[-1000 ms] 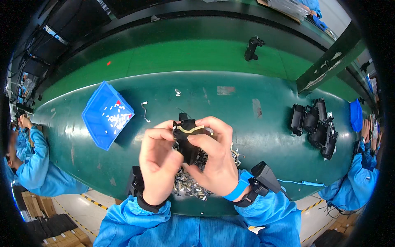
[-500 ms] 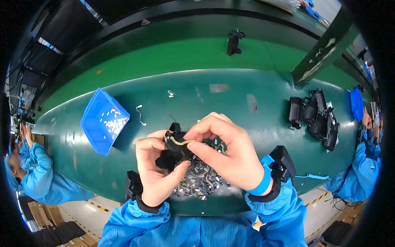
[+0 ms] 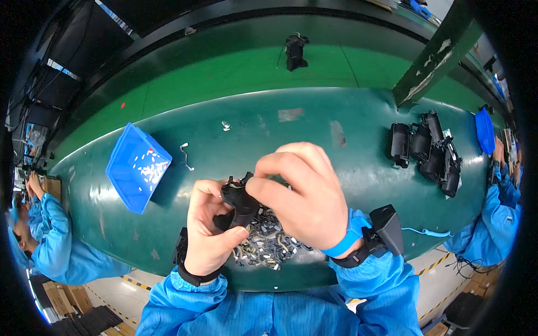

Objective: Manually assemble wires and small components into a plastic electronic housing.

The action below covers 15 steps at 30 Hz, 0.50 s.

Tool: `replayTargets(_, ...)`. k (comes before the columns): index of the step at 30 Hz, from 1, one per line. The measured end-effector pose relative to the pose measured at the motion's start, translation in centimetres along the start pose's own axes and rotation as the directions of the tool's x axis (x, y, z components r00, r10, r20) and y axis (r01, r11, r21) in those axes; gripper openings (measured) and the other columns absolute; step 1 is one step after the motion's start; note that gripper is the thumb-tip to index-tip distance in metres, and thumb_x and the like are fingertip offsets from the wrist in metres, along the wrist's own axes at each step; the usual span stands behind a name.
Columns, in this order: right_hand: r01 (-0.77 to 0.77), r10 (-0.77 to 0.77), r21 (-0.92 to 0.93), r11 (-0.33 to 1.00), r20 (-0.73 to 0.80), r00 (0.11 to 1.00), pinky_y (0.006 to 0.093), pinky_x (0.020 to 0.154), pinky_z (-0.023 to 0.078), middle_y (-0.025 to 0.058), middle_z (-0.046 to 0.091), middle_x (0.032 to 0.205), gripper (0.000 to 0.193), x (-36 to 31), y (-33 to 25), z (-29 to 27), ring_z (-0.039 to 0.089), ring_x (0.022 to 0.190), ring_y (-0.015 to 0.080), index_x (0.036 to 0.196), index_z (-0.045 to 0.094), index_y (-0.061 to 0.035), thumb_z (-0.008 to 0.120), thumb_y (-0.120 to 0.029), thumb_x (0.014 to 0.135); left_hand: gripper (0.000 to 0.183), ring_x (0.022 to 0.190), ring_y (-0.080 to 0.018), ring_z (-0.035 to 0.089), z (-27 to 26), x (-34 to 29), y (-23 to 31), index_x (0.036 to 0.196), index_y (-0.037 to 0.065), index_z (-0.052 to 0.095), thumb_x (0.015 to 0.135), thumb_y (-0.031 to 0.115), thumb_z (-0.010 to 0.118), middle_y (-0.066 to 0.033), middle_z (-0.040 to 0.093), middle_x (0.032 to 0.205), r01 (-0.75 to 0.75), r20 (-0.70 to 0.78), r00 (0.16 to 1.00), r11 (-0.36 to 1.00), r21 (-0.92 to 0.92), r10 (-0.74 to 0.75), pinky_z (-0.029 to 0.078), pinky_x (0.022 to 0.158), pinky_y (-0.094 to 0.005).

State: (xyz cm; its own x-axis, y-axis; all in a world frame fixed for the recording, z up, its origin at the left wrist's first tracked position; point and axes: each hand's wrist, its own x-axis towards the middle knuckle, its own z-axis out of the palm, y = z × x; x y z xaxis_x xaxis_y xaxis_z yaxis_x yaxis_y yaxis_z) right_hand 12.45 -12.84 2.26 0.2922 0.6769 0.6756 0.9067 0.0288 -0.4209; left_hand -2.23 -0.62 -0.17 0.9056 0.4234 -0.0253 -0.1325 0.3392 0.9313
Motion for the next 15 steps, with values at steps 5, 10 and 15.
replayTargets(5, -0.405, 0.326, 0.540, 0.737, 0.241, 0.914, 0.0386, 0.092, 0.043, 0.0114, 0.062, 0.108, 0.035, -0.2, -0.5, -0.4, 0.058, 0.102, 0.0283, 0.101, 0.061, -0.0063, 0.077, -0.007, 0.070, 0.054, 0.110, -0.0165, 0.052, -0.2, 0.2, 0.0, 0.112, 0.007, 0.042, 0.072, -0.007, 0.076, -0.0094, 0.051, 0.116, -0.163, 0.001, 0.986, 0.963, 0.216, 0.167, 0.043, 0.094, -0.0300)
replayTargets(10, -0.477, 0.413, 0.599, 0.642, 0.254, 0.875, 0.0319, 0.093, 0.043, 0.0103, 0.057, 0.108, 0.039, -0.8, -1.4, 1.0, 0.056, 0.104, 0.0218, 0.108, 0.057, -0.0042, 0.077, -0.008, 0.074, 0.049, 0.109, -0.0191, 0.055, -0.5, 0.4, 0.3, 0.106, 0.007, 0.043, 0.071, -0.003, 0.077, -0.0145, 0.051, 0.122, -0.297, 0.082, 0.953, 0.841, 0.452, 0.292, 0.046, 0.092, -0.0322)
replayTargets(15, -0.528, 0.471, 0.691, 0.494, 0.298, 0.830, 0.0302, 0.093, 0.043, 0.0074, 0.056, 0.108, 0.034, -1.5, -1.6, 1.6, 0.055, 0.104, 0.0178, 0.109, 0.057, -0.0038, 0.074, -0.005, 0.079, 0.046, 0.112, -0.0216, 0.054, -0.7, 0.5, 0.4, 0.105, 0.007, 0.044, 0.072, -0.004, 0.075, -0.0150, 0.051, 0.122, -0.357, 0.147, 0.932, 0.767, 0.534, 0.332, 0.045, 0.094, -0.0328)
